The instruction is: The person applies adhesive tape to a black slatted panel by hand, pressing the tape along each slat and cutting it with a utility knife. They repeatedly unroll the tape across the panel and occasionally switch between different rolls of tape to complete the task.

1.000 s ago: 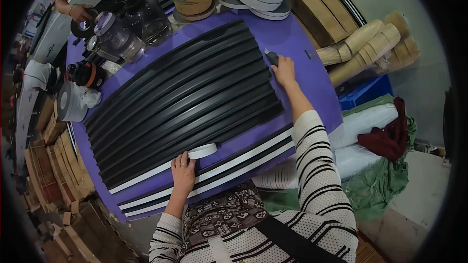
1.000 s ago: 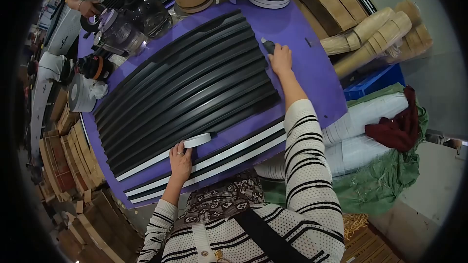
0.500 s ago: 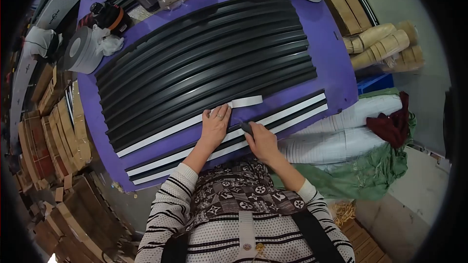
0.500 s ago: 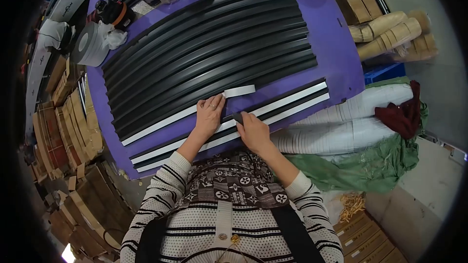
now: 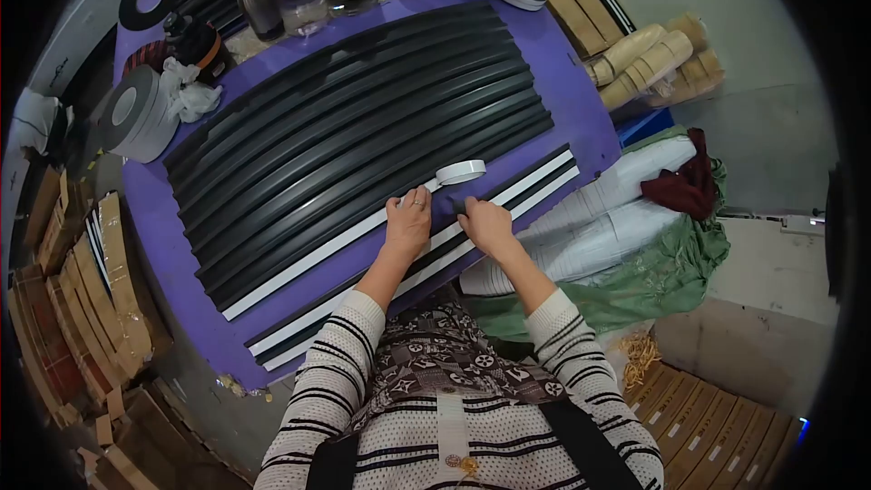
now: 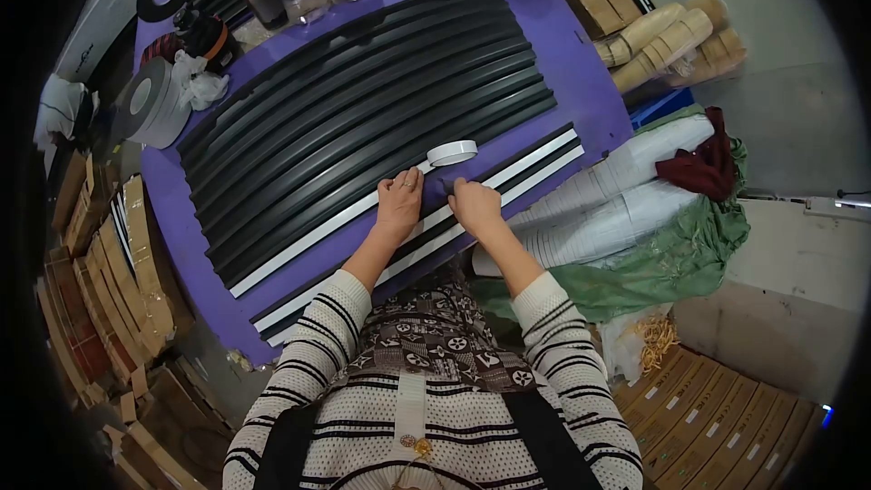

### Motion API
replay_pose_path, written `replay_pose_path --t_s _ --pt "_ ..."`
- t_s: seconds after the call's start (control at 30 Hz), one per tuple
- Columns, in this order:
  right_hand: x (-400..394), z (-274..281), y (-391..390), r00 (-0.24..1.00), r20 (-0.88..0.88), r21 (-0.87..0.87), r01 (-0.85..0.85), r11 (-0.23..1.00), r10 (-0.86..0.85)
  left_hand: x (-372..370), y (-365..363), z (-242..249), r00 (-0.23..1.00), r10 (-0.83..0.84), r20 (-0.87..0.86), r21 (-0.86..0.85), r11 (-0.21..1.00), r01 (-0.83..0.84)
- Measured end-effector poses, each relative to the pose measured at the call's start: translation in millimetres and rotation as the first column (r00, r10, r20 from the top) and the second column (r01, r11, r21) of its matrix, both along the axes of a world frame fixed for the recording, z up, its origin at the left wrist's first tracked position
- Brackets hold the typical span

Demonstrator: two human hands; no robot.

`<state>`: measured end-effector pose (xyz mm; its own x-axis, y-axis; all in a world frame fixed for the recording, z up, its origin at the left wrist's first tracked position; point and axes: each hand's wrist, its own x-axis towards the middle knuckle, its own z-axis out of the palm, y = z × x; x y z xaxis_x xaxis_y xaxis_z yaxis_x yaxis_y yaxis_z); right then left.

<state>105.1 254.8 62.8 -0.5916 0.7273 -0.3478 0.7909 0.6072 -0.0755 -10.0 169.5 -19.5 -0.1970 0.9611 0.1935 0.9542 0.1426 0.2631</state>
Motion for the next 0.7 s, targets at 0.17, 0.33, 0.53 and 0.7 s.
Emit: replay_pose_path --t_s 0.17,0.33,0.53,0.7 --pt "-15 40 33 0.652 -0.704 0.392 0.027 0.919 0.281 -6 -1 11 0.994 -0.064 0.092 -0.061 0.996 0.070" --pt "-34 32 34 0.912 -0.408 -0.120 -0.024 0.992 -0.028 -3 9 3 0.995 -0.055 -0.088 -0.255 0.967 0.031" --pt "76 86 -10 0.437 -0.828 -0.212 0.334 0.918 -0.351 -9 10 8 0.963 -0.158 -0.217 -0.255 0.962 0.100" --pt "304 50 -49 0.112 -0.735 -0.100 0.958 0.270 -0.668 -14 14 -3 0.940 -0.170 -0.295 -0.264 0.960 0.091"
